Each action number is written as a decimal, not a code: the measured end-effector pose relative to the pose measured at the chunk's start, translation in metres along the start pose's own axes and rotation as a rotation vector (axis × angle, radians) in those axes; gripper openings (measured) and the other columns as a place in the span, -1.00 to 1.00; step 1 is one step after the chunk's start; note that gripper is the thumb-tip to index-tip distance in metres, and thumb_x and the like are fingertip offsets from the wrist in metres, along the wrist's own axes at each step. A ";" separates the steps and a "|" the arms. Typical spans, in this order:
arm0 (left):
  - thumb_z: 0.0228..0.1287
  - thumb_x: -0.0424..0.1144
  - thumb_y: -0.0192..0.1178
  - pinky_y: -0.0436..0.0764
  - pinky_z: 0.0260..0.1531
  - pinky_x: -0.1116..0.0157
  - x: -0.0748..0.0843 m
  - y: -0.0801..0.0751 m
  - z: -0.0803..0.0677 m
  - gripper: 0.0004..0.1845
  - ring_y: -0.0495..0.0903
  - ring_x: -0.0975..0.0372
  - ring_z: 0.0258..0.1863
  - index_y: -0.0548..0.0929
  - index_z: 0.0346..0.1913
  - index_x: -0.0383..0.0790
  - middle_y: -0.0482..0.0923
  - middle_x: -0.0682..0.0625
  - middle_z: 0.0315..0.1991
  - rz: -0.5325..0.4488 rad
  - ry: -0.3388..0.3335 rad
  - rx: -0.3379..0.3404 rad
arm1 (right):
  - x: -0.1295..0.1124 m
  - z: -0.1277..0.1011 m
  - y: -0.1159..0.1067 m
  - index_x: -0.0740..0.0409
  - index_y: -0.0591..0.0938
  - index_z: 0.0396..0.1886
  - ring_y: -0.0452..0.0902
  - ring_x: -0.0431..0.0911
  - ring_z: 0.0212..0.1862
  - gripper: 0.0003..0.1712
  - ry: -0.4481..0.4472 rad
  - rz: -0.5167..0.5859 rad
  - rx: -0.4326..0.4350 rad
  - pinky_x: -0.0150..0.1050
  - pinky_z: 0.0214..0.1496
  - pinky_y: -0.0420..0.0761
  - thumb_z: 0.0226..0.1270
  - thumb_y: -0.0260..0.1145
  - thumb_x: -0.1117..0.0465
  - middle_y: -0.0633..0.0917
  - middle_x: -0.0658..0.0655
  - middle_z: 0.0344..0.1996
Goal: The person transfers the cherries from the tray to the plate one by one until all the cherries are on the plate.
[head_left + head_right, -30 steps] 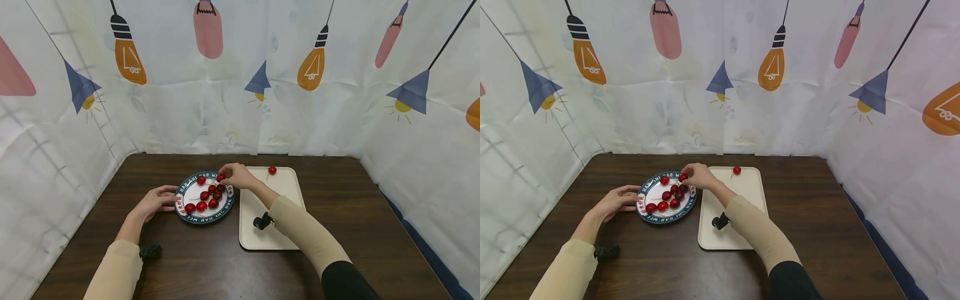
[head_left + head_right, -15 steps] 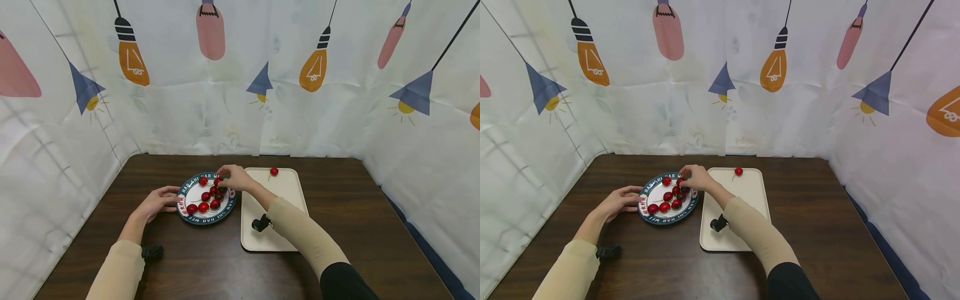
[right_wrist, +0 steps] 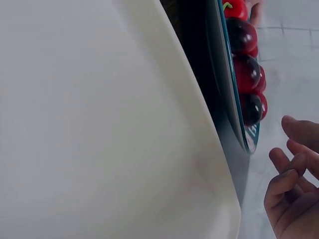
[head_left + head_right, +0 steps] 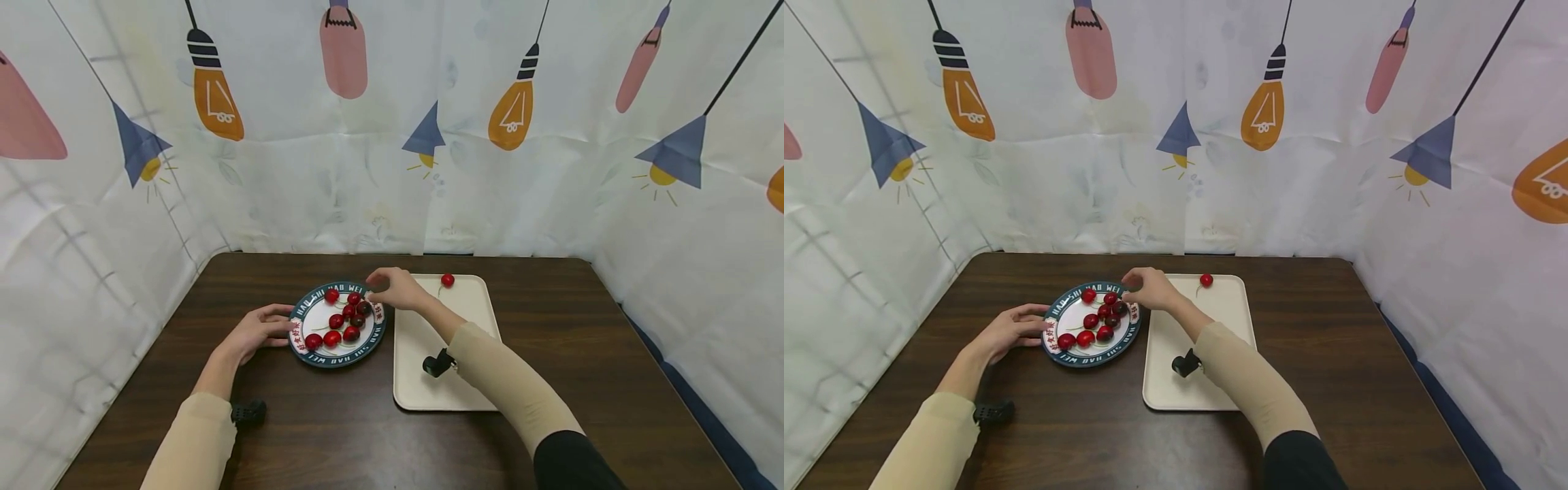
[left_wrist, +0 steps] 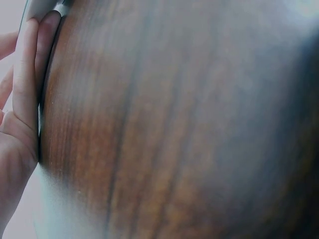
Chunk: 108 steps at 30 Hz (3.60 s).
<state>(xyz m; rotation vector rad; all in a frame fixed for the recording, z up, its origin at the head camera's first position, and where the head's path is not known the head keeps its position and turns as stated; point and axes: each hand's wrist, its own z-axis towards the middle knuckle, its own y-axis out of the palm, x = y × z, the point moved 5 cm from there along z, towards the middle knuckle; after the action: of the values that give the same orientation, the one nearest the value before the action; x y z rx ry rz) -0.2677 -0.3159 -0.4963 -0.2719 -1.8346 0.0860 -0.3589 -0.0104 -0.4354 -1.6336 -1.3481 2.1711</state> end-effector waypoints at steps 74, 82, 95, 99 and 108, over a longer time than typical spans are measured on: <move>0.47 -0.18 0.29 0.72 -0.04 0.19 0.000 0.001 0.001 -0.31 0.70 0.14 -0.06 0.28 0.52 -0.35 0.56 -0.31 0.22 -0.001 0.007 -0.020 | 0.115 -0.064 -0.080 0.20 0.63 0.15 0.51 0.11 0.14 -0.61 0.274 -0.014 0.173 -0.01 0.03 0.60 0.35 0.42 0.27 0.66 0.18 0.10; 0.45 -0.20 0.31 0.72 -0.05 0.19 0.000 0.001 0.001 -0.31 0.70 0.14 -0.07 0.30 0.50 -0.36 0.59 -0.30 0.20 -0.002 0.018 -0.019 | 0.112 -0.063 -0.076 0.16 0.66 0.10 0.56 0.03 -0.01 -0.64 0.266 -0.062 0.151 -0.14 -0.13 0.64 0.33 0.46 0.24 0.68 0.14 0.05; 0.46 -0.20 0.31 0.72 -0.05 0.20 0.000 0.001 0.001 -0.31 0.69 0.14 -0.07 0.29 0.50 -0.35 0.59 -0.29 0.19 -0.007 0.013 -0.021 | 0.094 -0.055 -0.073 0.24 0.67 0.06 0.56 0.11 0.10 -0.63 0.171 -0.027 0.169 0.06 0.18 0.53 0.30 0.49 0.25 0.71 0.16 -0.03; 0.46 -0.20 0.30 0.72 -0.04 0.20 0.000 0.000 0.000 -0.31 0.69 0.14 -0.06 0.29 0.51 -0.35 0.57 -0.31 0.22 -0.007 0.014 -0.024 | 0.084 -0.049 -0.067 0.24 0.67 0.06 0.56 0.11 0.11 -0.62 0.153 -0.009 0.162 0.06 0.18 0.53 0.28 0.51 0.27 0.71 0.15 -0.04; 0.46 -0.21 0.30 0.72 -0.04 0.19 -0.001 -0.001 0.002 -0.32 0.68 0.14 -0.06 0.30 0.50 -0.36 0.59 -0.28 0.16 -0.002 0.020 -0.023 | 0.059 -0.035 -0.049 0.19 0.68 0.04 0.57 0.07 0.05 -0.64 0.108 -0.022 0.130 -0.03 0.09 0.58 0.27 0.51 0.26 0.72 0.11 -0.06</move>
<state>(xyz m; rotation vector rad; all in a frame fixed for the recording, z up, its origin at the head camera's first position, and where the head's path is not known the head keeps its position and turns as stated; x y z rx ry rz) -0.2698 -0.3166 -0.4973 -0.2863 -1.8172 0.0614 -0.3743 0.0723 -0.4452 -1.6532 -1.1646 2.0778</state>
